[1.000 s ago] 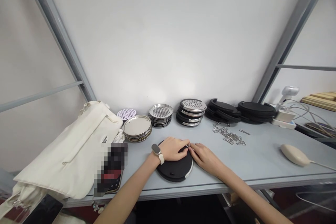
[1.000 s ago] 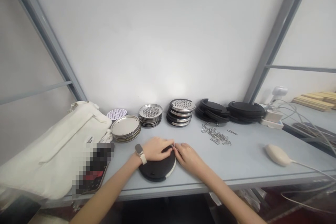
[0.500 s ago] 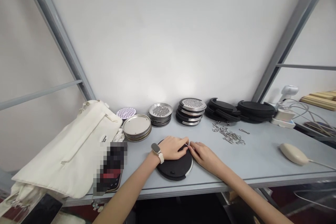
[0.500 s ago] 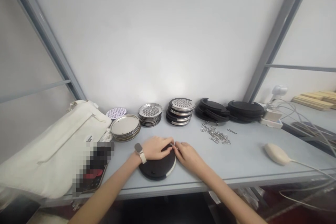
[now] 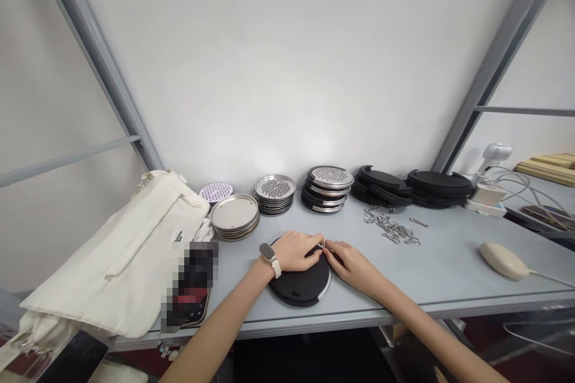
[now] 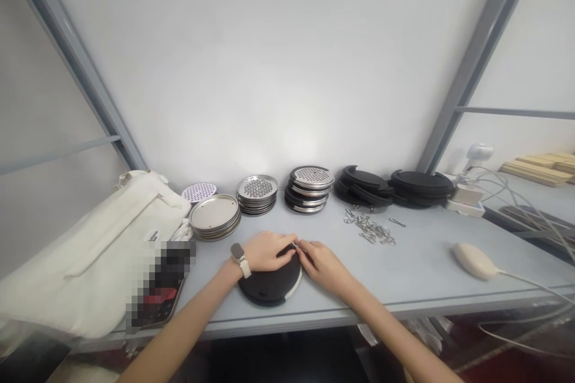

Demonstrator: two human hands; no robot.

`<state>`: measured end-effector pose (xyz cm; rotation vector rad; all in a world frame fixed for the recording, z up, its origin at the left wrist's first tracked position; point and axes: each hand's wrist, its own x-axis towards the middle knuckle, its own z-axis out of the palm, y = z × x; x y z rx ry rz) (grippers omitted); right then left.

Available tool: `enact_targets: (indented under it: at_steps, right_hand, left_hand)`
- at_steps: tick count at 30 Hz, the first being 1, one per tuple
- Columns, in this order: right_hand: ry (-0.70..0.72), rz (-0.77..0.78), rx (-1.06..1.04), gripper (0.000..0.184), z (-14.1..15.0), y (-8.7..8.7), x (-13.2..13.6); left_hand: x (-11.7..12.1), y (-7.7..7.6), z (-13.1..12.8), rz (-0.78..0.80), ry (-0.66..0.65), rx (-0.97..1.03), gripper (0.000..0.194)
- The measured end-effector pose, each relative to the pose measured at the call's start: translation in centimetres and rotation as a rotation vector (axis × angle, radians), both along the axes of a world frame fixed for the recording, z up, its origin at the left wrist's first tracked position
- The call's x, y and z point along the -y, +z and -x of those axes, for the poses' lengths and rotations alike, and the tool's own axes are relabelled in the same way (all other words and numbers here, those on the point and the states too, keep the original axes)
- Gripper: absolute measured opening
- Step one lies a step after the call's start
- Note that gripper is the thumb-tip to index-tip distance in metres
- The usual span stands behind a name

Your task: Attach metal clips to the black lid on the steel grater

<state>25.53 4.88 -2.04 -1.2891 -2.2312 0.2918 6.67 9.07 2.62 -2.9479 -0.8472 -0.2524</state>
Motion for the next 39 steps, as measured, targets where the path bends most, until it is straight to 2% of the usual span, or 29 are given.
enact_targets:
  at_steps: [7, 12, 16, 19, 21, 24, 27, 30, 31, 35, 39]
  right_hand:
    - [0.003, -0.008, -0.002, 0.024, -0.1, -0.1, 0.1]
    - [-0.012, 0.005, 0.013, 0.025, 0.0, 0.1, 0.2]
    - [-0.020, 0.014, 0.023, 0.026, 0.2, 0.4, 0.3]
    - [-0.025, 0.002, 0.005, 0.026, 0.1, 0.5, 0.3]
    - [-0.056, -0.057, -0.046, 0.025, 0.0, 0.6, 0.4]
    - [-0.087, -0.172, -0.166, 0.023, 0.4, 1.4, 1.3]
    - [0.060, -0.170, -0.259, 0.018, 2.4, 3.0, 3.1]
    - [0.293, -0.136, -0.225, 0.017, 5.7, 4.8, 4.6]
    - [0.329, -0.130, -0.213, 0.017, 6.8, 5.3, 4.8]
    - [0.386, -0.115, -0.182, 0.022, 9.9, 6.2, 4.7]
    - [0.405, -0.105, -0.166, 0.022, 10.9, 6.0, 4.7]
  left_hand:
    - [-0.1, -0.3, 0.0, 0.023, -0.008, 0.015, 0.019]
    - [-0.3, 0.0, 0.3, 0.090, 0.050, 0.134, 0.033]
    - [-0.2, 1.0, 0.5, 0.276, 0.048, 0.470, 0.030]
    - [-0.4, 1.6, 0.6, 0.487, 0.004, 0.794, 0.052]
    - [-0.7, 1.6, 0.5, 0.621, 0.017, 0.989, 0.059]
    - [-1.2, 1.3, 0.2, 0.815, 0.057, 1.227, 0.059]
    - [-1.9, 1.0, 0.0, 0.962, 0.060, 1.396, 0.055]
    - [-2.6, 0.8, 0.2, 1.011, 0.032, 1.494, 0.053]
    - [-2.8, 0.8, 0.3, 1.021, 0.025, 1.513, 0.052]
    - [-3.2, 0.7, 0.7, 1.018, 0.033, 1.540, 0.051]
    - [-2.9, 1.0, 1.0, 0.975, 0.004, 1.544, 0.046]
